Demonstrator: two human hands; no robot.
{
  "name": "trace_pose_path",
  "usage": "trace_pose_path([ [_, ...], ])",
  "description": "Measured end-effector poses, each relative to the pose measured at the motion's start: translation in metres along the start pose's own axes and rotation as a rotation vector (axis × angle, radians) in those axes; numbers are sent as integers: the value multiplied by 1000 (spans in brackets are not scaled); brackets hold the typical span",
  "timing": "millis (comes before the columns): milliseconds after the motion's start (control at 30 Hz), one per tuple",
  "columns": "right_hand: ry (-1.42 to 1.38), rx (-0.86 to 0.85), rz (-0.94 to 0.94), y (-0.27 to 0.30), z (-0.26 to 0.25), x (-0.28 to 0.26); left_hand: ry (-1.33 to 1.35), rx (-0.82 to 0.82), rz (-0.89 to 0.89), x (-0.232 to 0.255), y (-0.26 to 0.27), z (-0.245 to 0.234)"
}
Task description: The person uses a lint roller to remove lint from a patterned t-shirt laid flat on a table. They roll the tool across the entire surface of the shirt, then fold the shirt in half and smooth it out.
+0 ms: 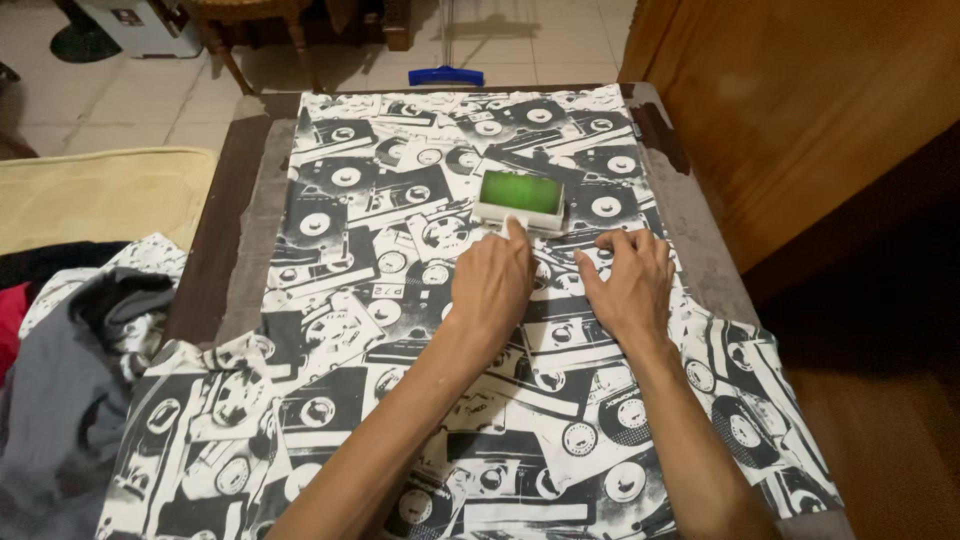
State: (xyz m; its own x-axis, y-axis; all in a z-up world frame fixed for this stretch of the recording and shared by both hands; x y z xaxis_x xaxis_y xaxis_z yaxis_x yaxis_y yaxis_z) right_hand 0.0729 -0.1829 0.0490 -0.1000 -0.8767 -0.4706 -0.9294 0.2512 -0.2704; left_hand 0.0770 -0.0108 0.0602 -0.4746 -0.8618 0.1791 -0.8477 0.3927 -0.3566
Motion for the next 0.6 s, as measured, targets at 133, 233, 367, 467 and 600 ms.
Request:
trace_pose_path([
  [133,-13,20,-17,1,-1,0,-43,4,1,-1,-4,2],
  [233,-15,32,-31,2,-1,-1,-66,67,-1,-10,-20,16],
  [367,-29,52,-42,1,-4,-1,-102,159,-13,-17,-50,38],
  [467,-44,69,-57,1,-6,-2,-85,177,-34,-23,-58,43],
  [600,-57,58,-46,2,-5,-1,-73,153,-43,-15,-46,36],
])
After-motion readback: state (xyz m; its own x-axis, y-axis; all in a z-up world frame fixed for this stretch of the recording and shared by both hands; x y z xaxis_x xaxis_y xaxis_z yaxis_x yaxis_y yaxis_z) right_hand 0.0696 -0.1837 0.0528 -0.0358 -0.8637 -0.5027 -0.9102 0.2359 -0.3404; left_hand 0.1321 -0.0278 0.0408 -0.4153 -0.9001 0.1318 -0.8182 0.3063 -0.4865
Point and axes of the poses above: each hand's wrist, its own y-axis away from the middle knuckle, its own z-axis out of the palm, x = y × z, the point moved 8 cm from there along -y, towards the middle knuckle, and after that the axes turned 12 degrees about z, right-handed, at the moved point
